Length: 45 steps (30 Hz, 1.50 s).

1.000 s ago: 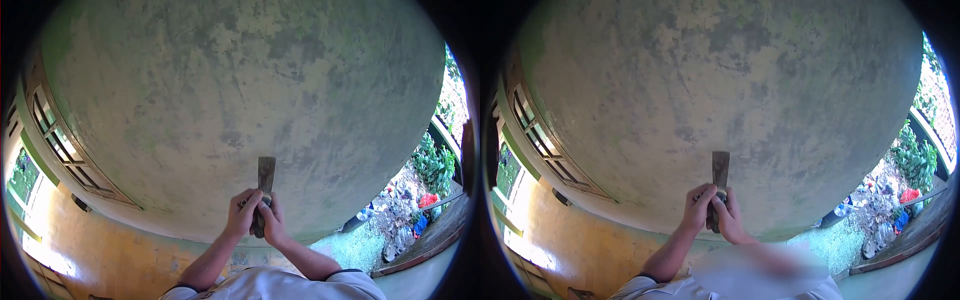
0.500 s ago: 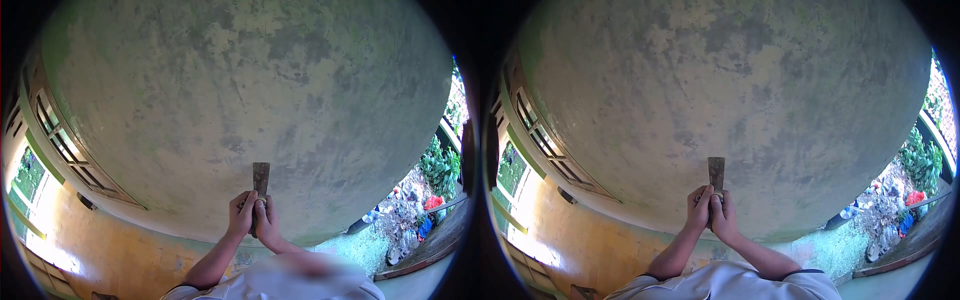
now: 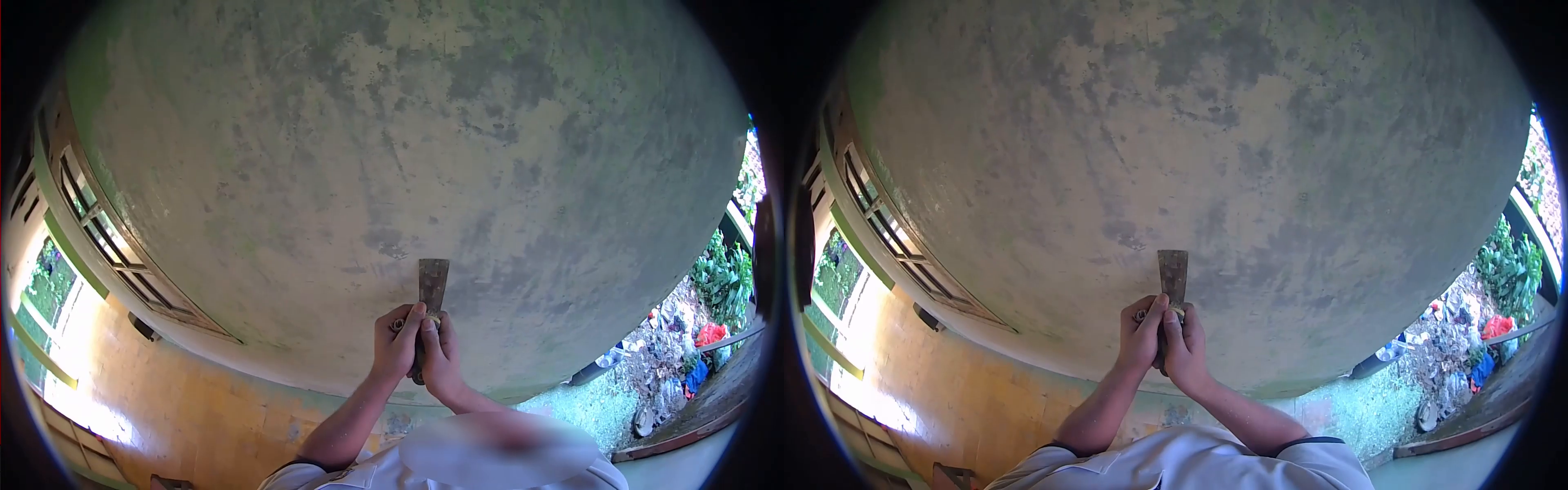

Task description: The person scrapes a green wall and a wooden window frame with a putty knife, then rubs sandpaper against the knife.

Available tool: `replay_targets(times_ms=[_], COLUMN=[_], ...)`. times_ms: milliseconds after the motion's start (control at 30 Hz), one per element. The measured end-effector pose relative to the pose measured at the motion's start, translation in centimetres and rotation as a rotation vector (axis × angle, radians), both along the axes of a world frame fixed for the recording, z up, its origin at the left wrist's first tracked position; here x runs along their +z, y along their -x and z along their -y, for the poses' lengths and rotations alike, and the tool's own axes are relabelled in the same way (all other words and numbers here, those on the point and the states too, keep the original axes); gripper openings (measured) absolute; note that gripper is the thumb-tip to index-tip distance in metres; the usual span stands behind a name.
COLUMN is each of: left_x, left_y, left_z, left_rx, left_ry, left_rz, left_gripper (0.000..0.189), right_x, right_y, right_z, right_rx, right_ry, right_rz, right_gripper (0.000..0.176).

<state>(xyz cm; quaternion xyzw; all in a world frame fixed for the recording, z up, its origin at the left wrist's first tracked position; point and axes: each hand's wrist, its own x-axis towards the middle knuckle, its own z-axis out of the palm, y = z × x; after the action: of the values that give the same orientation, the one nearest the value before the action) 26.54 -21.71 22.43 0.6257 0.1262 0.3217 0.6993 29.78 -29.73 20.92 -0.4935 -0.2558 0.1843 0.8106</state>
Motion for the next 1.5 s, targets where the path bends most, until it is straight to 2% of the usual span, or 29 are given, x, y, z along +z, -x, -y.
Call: replay_targets(times_ms=[167, 233, 500, 533, 600, 667, 733, 800, 867, 933, 1167, 1500], left_x=[3.0, 3.8, 7.6, 7.7, 6.5, 4.8, 2.8, 1.0, 0.3, 0.2, 1.8, 5.1], left_y=[0.0, -0.3, 0.4, 0.5, 0.8, 1.0, 1.2, 1.1, 1.3, 1.2, 0.4, -2.0], left_z=[0.0, -0.1, 0.8, 0.9, 1.6, 2.2, 2.6, 2.6, 2.7, 2.5, 1.8, 0.3], left_rx=[0.012, 0.041, 0.019, 0.015, 0.034, 0.052, 0.045, 0.022, 0.039, 0.030, -0.022, -0.003], left_ry=[-0.012, -0.101, -0.142, -0.164, -0.187, -0.214, -0.120, -0.110, -0.058, -0.057, -0.042, -0.109], left_rz=[-0.033, 0.036, 0.101, 0.124, 0.128, 0.133, 0.019, 0.040, -0.027, -0.019, 0.020, 0.120], left_gripper=[0.029, 0.029, 0.026, 0.026, 0.025, 0.024, 0.023, 0.025, 0.026, 0.027, 0.029, 0.029], right_x=[2.8, 3.8, 6.6, 6.3, 4.7, 2.4, 1.2, 0.8, 0.9, 0.9, 2.4, 6.1], right_y=[-0.3, -0.4, -0.4, -0.4, -0.2, 0.0, 0.4, 0.9, 1.0, 1.0, 0.2, -1.7], right_z=[0.3, 0.2, 0.6, 0.7, 1.0, 1.6, 2.3, 3.0, 3.4, 3.4, 2.8, 1.4], right_rx=[0.097, 0.129, 0.122, 0.123, -0.026, -0.027, -0.033, 0.078, 0.119, 0.181, 0.164, 0.198], right_ry=[-0.055, -0.065, -0.200, -0.196, -0.190, -0.157, -0.127, -0.057, -0.015, 0.027, 0.042, -0.062], right_rz=[-0.061, -0.081, 0.032, 0.035, 0.188, 0.177, 0.160, -0.071, -0.118, -0.200, -0.170, -0.162], right_gripper=[0.019, 0.019, 0.018, 0.018, 0.019, 0.019, 0.019, 0.018, 0.019, 0.020, 0.020, 0.021])
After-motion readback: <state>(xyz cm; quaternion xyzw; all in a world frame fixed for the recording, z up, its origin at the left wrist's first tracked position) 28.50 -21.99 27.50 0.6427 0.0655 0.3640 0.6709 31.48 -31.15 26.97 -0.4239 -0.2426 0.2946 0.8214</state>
